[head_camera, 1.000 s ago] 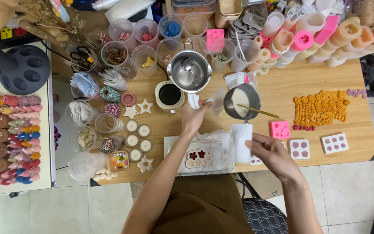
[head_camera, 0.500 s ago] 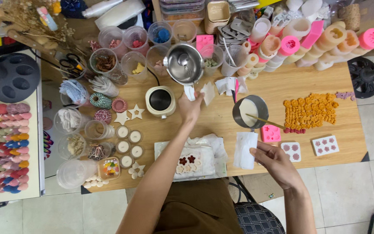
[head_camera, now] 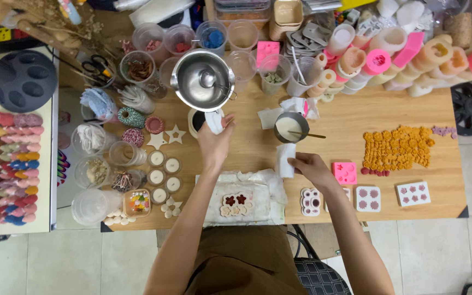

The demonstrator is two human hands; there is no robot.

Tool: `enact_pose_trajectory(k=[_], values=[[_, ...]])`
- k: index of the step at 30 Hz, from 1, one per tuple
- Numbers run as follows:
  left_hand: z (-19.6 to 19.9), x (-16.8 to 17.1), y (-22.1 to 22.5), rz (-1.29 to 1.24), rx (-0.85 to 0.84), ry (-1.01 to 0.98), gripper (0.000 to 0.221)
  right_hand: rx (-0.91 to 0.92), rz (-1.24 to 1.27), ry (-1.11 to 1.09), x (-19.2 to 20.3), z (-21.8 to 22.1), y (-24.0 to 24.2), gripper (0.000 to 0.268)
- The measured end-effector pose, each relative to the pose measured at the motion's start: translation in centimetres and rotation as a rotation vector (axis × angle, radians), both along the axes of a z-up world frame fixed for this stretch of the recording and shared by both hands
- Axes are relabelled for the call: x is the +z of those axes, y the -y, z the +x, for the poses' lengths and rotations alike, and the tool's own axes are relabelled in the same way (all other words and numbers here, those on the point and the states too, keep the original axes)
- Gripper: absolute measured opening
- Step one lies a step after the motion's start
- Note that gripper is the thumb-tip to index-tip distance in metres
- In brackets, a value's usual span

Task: The person pours wax into molds, places small decorative items into the molds, and cleans the work surface with a cloth.

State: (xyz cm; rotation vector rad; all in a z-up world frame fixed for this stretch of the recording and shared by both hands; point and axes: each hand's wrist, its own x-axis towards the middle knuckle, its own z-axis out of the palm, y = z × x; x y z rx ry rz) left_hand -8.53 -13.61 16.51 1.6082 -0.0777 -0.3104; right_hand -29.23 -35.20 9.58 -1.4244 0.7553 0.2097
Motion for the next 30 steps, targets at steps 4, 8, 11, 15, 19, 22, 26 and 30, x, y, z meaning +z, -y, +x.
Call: enact_pose_trajectory(k=[4,8,11,15,19,22,26,30], values=[[-1.4,5.1,-4.3,-0.058,-0.031,-0.086,0.014,0.034,-0.062,-0.109,-4.8,0.3,1.7,0.038],[-2.4,8.3,-8.4,0.171,-0.097,-0.123,0.024,0.055,-0.147,-0.129,-7.5,1.0,1.6,0.035],[-3.7,8.9,-10.9,0.099,-0.100,-0.181,0.027,0.076,-0.182,-0.086,-9.2,2.6,0.9,0.034],[-4.9,8.3,-12.8,0.069,-0.129,-0.244,0.028,0.082,-0.168,-0.037,-10.7,6.7,0.2,0.035],[-5.3,8.1,-12.4,0.275,-0.201,-0.296,0.021,0.100,-0.096,-0.002,-9.2,7.8,-0.4,0.037],[-5.1,7.6,-11.1,0.333,-0.317,-0.261,0.028,0.103,-0.102,-0.030,-6.2,5.1,-0.4,0.037],[-4.5,4.2,-6.7,0.250,-0.429,-0.359,0.032,0.068,-0.115,-0.058,-2.4,0.4,0.1,0.038],[-2.9,-1.2,-1.9,0.305,-0.578,-0.355,0.032,-0.059,-0.077,-0.066,-0.7,-3.7,0.8,0.040]])
